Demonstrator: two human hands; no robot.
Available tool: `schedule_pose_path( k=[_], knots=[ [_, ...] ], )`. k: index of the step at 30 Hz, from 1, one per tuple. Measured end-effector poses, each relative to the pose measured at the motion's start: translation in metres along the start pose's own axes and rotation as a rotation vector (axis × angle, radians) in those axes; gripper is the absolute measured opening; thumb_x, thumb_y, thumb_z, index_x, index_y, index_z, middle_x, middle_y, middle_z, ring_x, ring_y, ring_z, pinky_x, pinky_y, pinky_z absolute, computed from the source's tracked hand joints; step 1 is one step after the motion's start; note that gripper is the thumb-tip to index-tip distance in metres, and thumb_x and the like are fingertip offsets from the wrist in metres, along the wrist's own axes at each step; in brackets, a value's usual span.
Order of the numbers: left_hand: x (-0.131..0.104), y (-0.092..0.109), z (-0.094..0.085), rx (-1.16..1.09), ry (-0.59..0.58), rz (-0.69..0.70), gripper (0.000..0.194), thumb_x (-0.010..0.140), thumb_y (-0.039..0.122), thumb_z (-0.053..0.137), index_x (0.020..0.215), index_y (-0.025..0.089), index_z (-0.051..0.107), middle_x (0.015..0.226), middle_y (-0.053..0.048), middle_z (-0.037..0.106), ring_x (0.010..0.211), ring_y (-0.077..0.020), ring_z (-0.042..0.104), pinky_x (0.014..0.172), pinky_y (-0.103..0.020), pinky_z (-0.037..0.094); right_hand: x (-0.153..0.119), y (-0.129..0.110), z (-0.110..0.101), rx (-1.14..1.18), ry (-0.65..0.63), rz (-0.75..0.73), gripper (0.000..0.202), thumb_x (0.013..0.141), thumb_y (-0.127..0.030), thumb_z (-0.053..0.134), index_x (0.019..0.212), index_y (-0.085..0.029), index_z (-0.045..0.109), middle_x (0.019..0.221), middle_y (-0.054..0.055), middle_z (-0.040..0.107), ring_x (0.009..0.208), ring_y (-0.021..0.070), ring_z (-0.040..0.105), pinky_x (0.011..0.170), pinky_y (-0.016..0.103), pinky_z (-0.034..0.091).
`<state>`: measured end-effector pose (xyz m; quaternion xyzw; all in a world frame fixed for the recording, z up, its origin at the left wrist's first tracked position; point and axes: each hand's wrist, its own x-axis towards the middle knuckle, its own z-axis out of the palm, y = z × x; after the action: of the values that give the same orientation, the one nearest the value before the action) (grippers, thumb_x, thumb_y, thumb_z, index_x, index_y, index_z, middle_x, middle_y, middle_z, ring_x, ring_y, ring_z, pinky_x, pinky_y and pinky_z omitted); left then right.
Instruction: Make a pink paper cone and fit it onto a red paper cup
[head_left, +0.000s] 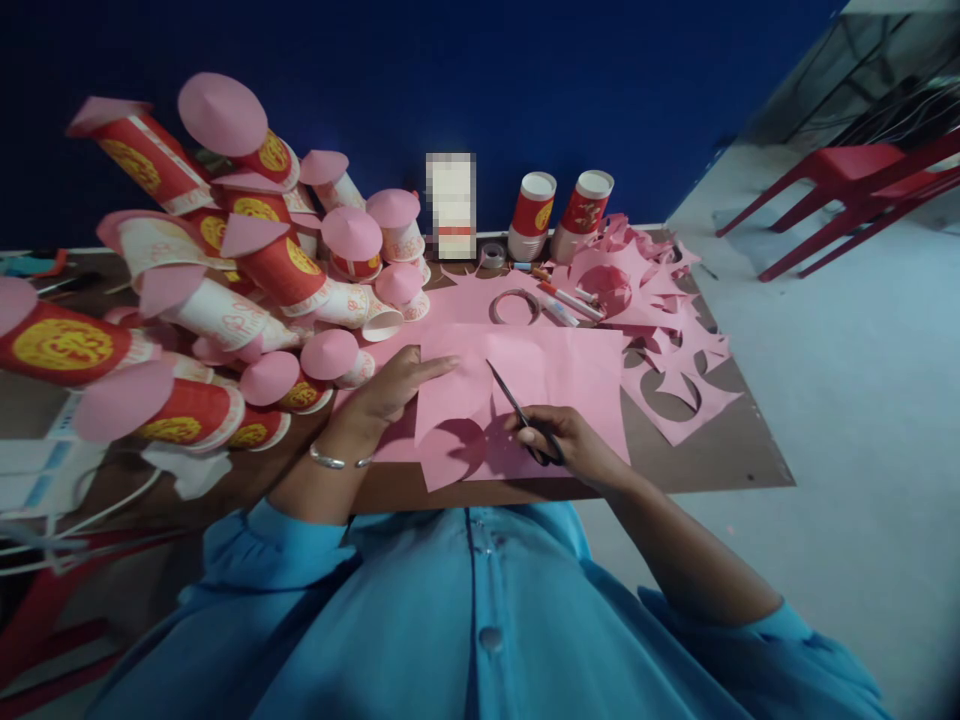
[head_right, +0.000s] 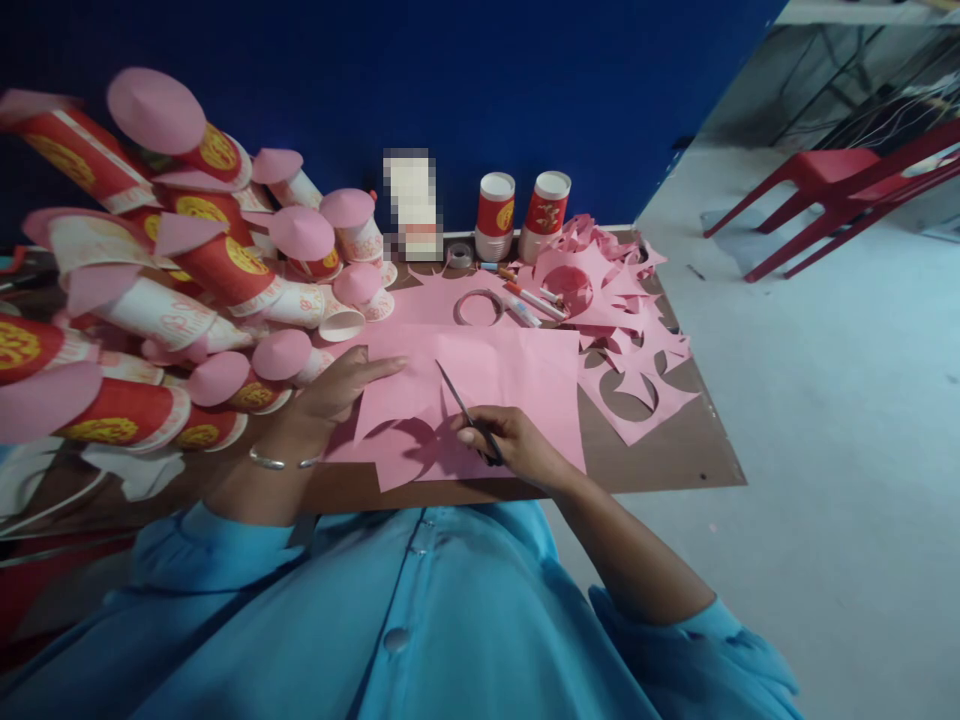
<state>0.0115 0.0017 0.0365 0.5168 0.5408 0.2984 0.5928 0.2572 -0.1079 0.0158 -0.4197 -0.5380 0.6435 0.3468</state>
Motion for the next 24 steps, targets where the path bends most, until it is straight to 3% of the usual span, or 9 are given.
schedule_pose_path(
  k=[7,13,19,24],
  knots=[
    [0.001,0.008,-0.005,-0.096,-0.226,-0.006,0.037,0.068,0.042,0.089,0.068,0.015,0.064,0.065,0.000,0.062,0.065,-0.0129,0.054,0.058,-0.025,0.042,0.002,-0.002,-0.005,-0.051,-0.007,-0.004,0.055,0.089,-0.067,0.071,0.103,-0.014,0.073,0.071,-0.004,0.047,0.061,0.0086,0.035,0.055,0.024,0.030],
    [-0.004,0.019,-0.003,-0.076,-0.224,0.035,0.040,0.067,0.043,0.090,0.060,0.015,0.062,0.061,0.001,0.061,0.063,-0.0121,0.053,0.062,-0.025,0.046,0.004,-0.003,-0.007,-0.065,-0.019,-0.025,0.052,0.089,-0.065,0.072,0.098,-0.014,0.073,0.072,-0.003,0.048,0.062,0.0088,0.036,0.055,0.023,0.031],
    [-0.005,0.021,-0.005,-0.055,-0.247,0.024,0.034,0.069,0.042,0.089,0.069,0.015,0.068,0.066,0.000,0.065,0.069,-0.0146,0.058,0.065,-0.026,0.048,0.007,-0.001,-0.007,-0.052,-0.029,-0.025,0.052,0.087,-0.064,0.075,0.098,-0.014,0.074,0.075,-0.002,0.052,0.064,0.0090,0.038,0.055,0.023,0.033],
    [-0.006,0.019,-0.006,-0.011,-0.255,0.016,0.037,0.069,0.043,0.088,0.064,0.016,0.062,0.064,0.001,0.061,0.063,-0.0123,0.051,0.057,-0.025,0.041,0.009,-0.002,-0.007,-0.065,-0.017,-0.015,0.054,0.086,-0.066,0.075,0.100,-0.014,0.075,0.078,0.000,0.056,0.065,0.0098,0.041,0.056,0.023,0.035]
  ],
)
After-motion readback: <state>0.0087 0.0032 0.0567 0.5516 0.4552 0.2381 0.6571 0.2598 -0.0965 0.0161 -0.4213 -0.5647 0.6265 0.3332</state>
